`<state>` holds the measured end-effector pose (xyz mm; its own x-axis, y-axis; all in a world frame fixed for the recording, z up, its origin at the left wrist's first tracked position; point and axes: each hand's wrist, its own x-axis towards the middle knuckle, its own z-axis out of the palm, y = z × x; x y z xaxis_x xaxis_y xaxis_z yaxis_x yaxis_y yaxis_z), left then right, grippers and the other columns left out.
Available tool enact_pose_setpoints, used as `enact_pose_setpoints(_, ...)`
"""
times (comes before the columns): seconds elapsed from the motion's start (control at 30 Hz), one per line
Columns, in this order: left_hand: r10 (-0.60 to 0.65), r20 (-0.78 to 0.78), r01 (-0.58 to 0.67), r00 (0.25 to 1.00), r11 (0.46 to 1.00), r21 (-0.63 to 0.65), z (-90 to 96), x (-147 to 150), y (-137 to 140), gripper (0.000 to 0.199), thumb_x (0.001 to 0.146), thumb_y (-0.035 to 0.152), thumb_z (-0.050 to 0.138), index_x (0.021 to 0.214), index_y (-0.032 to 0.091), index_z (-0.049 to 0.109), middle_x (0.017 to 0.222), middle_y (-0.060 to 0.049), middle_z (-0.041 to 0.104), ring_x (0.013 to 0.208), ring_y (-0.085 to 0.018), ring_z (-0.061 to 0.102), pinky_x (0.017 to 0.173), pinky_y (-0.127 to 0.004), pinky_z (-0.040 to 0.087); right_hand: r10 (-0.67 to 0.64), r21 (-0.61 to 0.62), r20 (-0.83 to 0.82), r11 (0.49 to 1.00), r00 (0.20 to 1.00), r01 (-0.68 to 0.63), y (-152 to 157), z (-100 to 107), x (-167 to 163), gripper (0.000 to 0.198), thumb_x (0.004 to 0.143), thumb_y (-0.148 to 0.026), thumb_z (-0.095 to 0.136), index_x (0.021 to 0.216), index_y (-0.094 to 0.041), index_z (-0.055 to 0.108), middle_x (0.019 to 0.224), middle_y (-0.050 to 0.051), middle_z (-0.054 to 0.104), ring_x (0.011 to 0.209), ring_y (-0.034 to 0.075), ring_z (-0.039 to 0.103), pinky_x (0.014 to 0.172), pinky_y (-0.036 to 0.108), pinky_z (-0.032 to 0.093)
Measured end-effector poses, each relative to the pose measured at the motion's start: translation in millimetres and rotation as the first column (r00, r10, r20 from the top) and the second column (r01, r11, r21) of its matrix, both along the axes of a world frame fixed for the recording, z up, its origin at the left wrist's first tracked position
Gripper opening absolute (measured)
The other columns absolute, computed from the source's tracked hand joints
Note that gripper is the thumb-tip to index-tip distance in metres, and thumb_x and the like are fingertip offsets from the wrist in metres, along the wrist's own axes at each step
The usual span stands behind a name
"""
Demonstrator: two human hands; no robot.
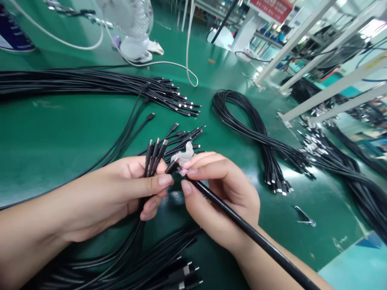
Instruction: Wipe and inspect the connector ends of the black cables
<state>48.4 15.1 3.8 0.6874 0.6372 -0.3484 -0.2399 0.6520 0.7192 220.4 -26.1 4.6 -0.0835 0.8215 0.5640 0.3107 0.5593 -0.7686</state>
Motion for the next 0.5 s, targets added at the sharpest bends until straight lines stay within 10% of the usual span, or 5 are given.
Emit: enact_pose_setpoints(0.5, 0.019, -0.031, -0.018, 0.999, 0.998, 0.052, 0.5, 0.9, -0.9, 0.022, 0.081, 0.015, 0.067, 0.066, 0.016, 0.049, 0.052, 0.005, 0.052, 0.045, -0.006, 0.047, 0.045, -0.017, 0.041, -0.071, 0.052, 0.097, 0.996, 0.993, 0.066, -1.6, 0.7, 2.1, 0.026, 0.075, -0.004, 0.071, 0.089, -0.025, 0.068, 0.082, 0.000, 0.070, 0.100, 0.026, 0.070, 0.093, 0.049, 0.057)
